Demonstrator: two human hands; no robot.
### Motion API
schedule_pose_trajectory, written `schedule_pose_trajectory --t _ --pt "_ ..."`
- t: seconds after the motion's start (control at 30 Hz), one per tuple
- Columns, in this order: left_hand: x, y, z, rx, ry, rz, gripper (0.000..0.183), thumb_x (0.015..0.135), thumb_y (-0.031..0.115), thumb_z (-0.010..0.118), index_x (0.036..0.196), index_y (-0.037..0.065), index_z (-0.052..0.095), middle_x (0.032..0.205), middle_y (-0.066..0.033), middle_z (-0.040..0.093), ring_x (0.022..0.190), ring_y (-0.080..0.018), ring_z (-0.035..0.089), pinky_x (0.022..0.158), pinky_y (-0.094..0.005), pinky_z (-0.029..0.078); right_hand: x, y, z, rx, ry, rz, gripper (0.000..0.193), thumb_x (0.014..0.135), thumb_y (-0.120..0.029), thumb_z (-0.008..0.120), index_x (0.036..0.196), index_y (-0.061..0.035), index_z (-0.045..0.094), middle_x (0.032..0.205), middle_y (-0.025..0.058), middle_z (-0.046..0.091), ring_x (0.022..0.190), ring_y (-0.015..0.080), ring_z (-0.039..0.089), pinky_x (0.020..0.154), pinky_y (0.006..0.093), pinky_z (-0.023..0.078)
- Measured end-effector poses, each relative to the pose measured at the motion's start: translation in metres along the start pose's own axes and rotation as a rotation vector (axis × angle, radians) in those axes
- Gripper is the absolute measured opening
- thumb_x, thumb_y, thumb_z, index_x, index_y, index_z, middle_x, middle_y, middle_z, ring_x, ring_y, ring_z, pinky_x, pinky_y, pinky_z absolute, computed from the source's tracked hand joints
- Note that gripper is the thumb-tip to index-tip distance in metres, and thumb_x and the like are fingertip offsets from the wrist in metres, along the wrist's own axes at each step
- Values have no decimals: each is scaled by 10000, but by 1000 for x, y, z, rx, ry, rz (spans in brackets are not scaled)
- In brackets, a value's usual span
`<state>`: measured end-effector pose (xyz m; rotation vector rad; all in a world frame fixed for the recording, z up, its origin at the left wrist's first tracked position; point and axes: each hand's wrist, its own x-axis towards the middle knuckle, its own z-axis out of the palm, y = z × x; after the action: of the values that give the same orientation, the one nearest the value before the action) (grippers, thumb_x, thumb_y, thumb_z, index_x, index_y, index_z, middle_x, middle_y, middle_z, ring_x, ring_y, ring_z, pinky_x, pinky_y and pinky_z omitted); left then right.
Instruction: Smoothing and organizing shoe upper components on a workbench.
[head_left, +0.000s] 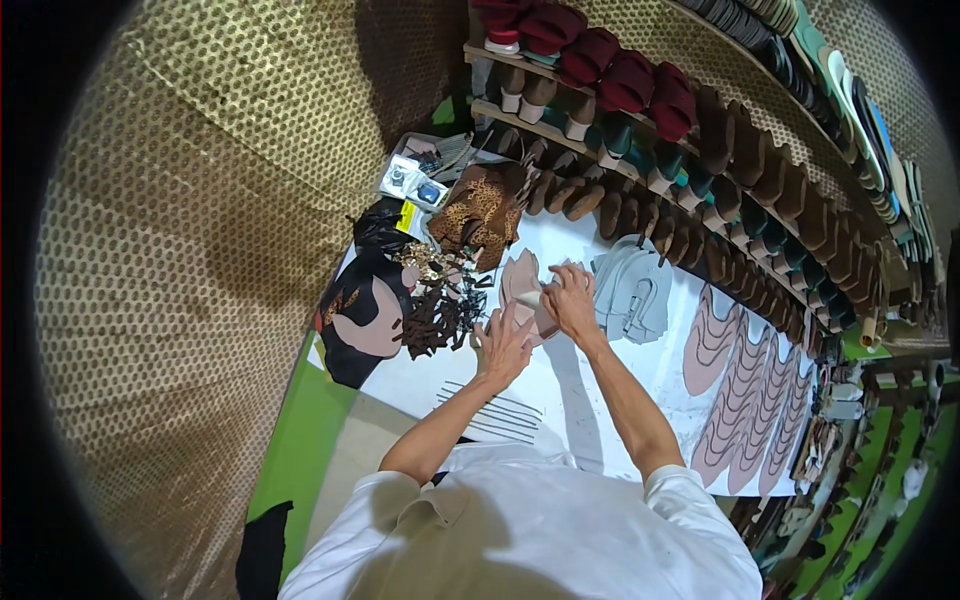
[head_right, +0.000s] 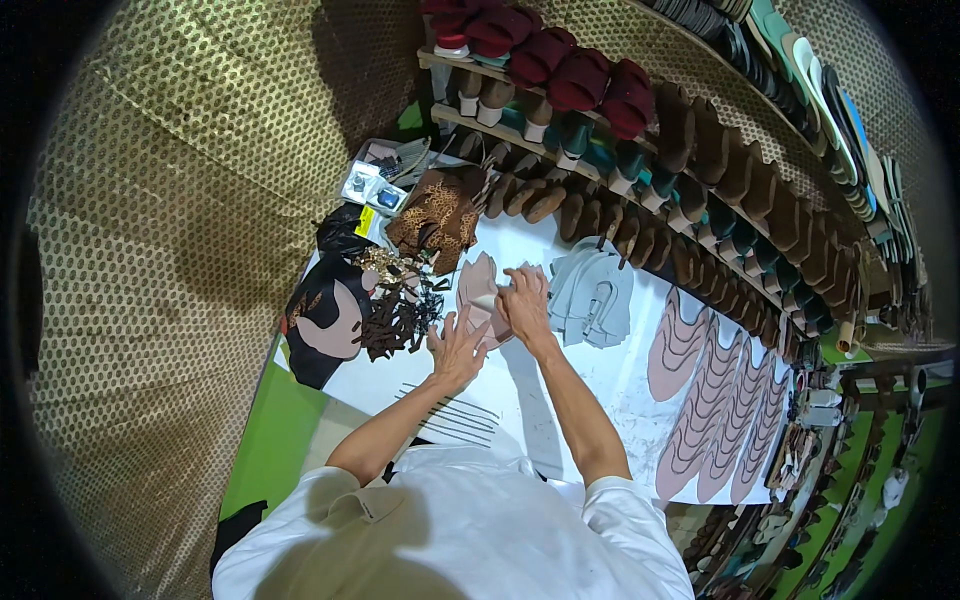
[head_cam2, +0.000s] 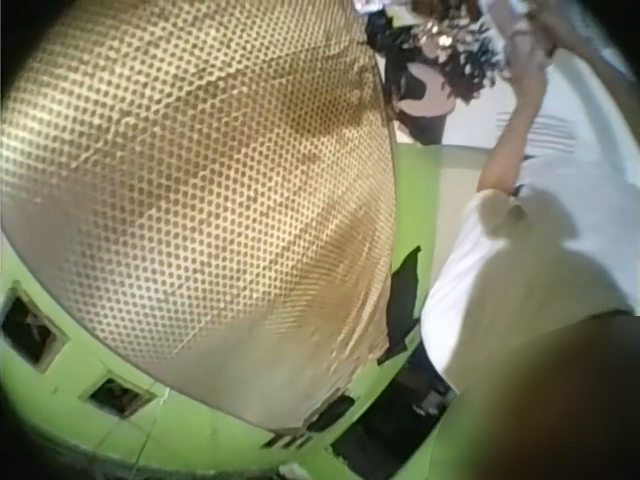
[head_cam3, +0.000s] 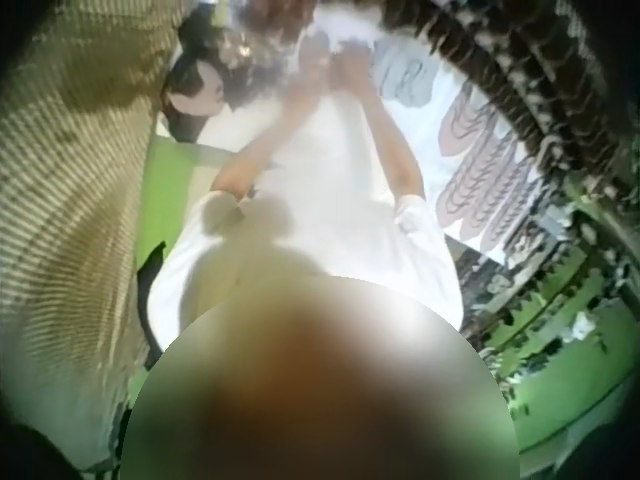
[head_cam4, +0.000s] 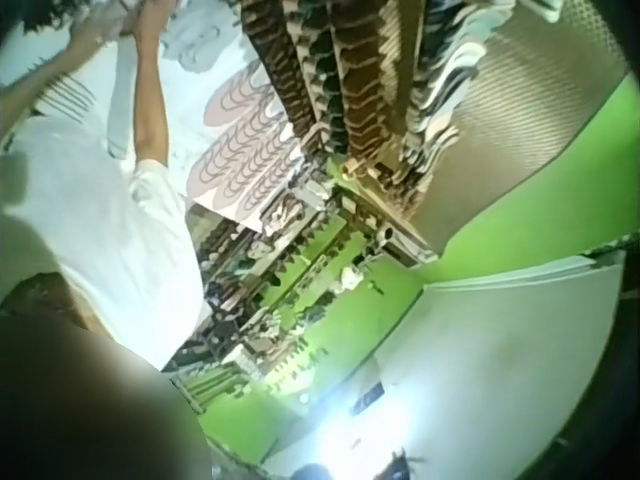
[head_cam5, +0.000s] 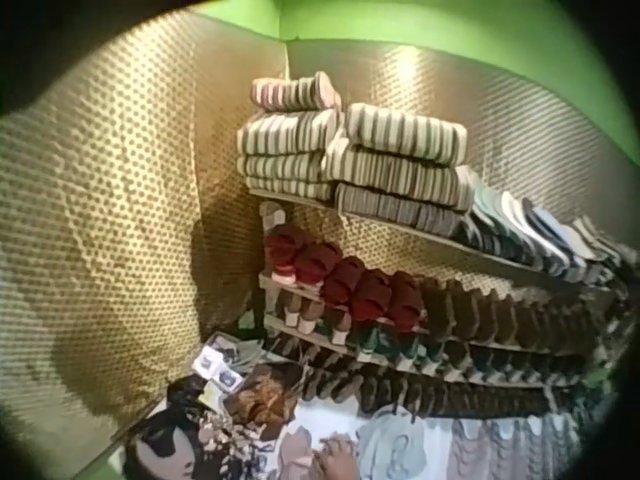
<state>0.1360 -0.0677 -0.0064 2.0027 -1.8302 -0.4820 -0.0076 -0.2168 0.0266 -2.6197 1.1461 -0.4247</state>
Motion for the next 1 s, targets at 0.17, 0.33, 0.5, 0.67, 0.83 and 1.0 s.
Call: schedule_pose_trajectory --t 0.17,0.33,0.5,0.67,0.83,1.0 --pt "10 -2 4 56 -84 -4 477 935 295 645 1389 152 671 1681 -174 240 1481 -430 247 1084 -771 202 53 22 -46 -144 106 -9 126 913 -179 706 949 -77 770 1419 97 595 1388 321 470 1180 590 267" --pt "8 -7 9 77 -56 9 466 923 280 660 1377 178 679 1689 -171 231 1486 -424 245 1082 -763 211 93 38 -114 -244 303 -62 137 927 -164 715 1038 -86 727 1449 86 578 1406 316 460 1186 609 251" --pt "8 -7 10 35 -53 -12 477 918 265 676 1393 217 666 1698 -169 219 1503 -433 226 1093 -768 183 73 36 -183 -281 430 -78 130 921 -165 726 1037 -107 722 1453 86 578 1418 316 456 1194 570 257" --pt "-12 -11 3 -18 67 -99 551 892 237 720 1436 233 632 1698 -190 221 1512 -436 218 1090 -776 155 -19 24 -185 -272 485 -81 128 916 -153 763 1036 -123 729 1451 75 582 1393 322 479 1193 548 261" --pt "-52 0 -5 34 33 -165 594 907 242 719 1485 224 584 1717 -190 166 1532 -451 182 1109 -781 147 -173 15 -105 -239 267 98 157 895 -161 761 1048 -134 737 1457 64 572 1390 321 490 1184 601 269" --pt "-106 7 -3 16 28 -213 571 894 224 716 1455 219 612 1719 -180 179 1539 -440 181 1120 -767 139 -287 -12 -45 -118 130 201 115 909 -137 734 1018 -102 725 1415 85 572 1400 316 466 1192 623 246"
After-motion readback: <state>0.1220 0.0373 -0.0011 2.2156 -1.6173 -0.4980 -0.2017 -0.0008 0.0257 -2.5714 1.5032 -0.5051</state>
